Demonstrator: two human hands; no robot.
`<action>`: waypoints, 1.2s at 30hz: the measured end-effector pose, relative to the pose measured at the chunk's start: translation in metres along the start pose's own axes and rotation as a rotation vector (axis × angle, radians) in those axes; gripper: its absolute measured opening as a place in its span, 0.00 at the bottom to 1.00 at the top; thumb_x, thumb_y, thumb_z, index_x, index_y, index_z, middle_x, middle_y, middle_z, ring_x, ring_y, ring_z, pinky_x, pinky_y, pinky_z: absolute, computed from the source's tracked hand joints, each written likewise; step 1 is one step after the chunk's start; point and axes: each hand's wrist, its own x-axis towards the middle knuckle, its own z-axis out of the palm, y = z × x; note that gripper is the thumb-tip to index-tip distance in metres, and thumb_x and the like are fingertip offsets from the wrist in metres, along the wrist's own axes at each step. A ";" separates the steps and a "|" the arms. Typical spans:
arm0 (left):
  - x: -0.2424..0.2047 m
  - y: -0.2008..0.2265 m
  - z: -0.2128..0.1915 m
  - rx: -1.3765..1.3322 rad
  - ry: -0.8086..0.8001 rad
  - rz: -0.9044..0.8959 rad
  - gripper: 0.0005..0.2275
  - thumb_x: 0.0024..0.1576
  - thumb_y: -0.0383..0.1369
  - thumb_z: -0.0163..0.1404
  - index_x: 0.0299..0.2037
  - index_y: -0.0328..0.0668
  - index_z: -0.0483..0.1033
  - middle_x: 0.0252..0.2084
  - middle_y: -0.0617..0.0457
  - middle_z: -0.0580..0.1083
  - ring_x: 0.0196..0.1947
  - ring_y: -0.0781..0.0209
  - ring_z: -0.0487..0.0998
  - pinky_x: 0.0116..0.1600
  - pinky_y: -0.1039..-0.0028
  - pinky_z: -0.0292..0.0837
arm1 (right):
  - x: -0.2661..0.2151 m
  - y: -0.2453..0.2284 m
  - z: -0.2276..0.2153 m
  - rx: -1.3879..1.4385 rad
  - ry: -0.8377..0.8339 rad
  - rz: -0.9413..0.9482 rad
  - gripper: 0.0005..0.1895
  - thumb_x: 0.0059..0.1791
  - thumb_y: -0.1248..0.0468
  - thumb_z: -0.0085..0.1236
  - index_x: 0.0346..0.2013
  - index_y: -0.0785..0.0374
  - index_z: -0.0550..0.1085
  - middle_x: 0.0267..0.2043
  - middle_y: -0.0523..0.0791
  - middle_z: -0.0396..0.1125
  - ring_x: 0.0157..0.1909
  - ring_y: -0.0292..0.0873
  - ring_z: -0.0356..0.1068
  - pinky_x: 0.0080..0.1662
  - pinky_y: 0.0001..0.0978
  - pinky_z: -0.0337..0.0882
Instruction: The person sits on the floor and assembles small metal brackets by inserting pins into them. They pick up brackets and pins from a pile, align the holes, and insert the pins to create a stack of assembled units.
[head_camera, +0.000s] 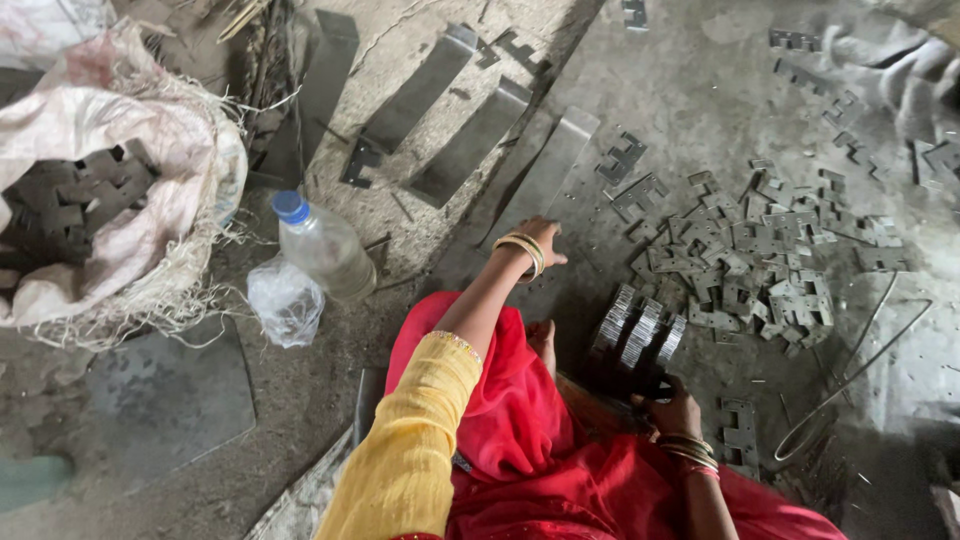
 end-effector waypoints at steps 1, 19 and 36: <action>-0.003 0.001 -0.004 -0.001 -0.005 -0.020 0.29 0.49 0.48 0.64 0.60 0.48 0.73 0.63 0.42 0.69 0.64 0.42 0.69 0.66 0.57 0.67 | 0.002 0.000 0.000 0.012 -0.008 0.024 0.41 0.35 0.50 0.73 0.61 0.58 0.73 0.44 0.51 0.78 0.41 0.53 0.81 0.47 0.44 0.79; -0.298 -0.232 -0.173 -0.340 1.969 0.121 0.25 0.70 0.27 0.60 0.70 0.31 0.58 0.64 0.40 0.74 0.62 0.50 0.79 0.70 0.59 0.76 | 0.014 0.002 0.006 0.023 0.049 -0.081 0.44 0.31 0.52 0.78 0.58 0.61 0.74 0.48 0.55 0.76 0.52 0.56 0.75 0.51 0.47 0.75; -0.224 -0.335 -0.161 -0.759 0.884 -0.317 0.08 0.69 0.24 0.56 0.38 0.27 0.73 0.36 0.45 0.76 0.31 0.65 0.71 0.39 0.75 0.67 | -0.016 -0.015 0.011 0.088 0.059 0.088 0.38 0.34 0.53 0.74 0.57 0.57 0.72 0.44 0.53 0.77 0.48 0.54 0.77 0.49 0.45 0.76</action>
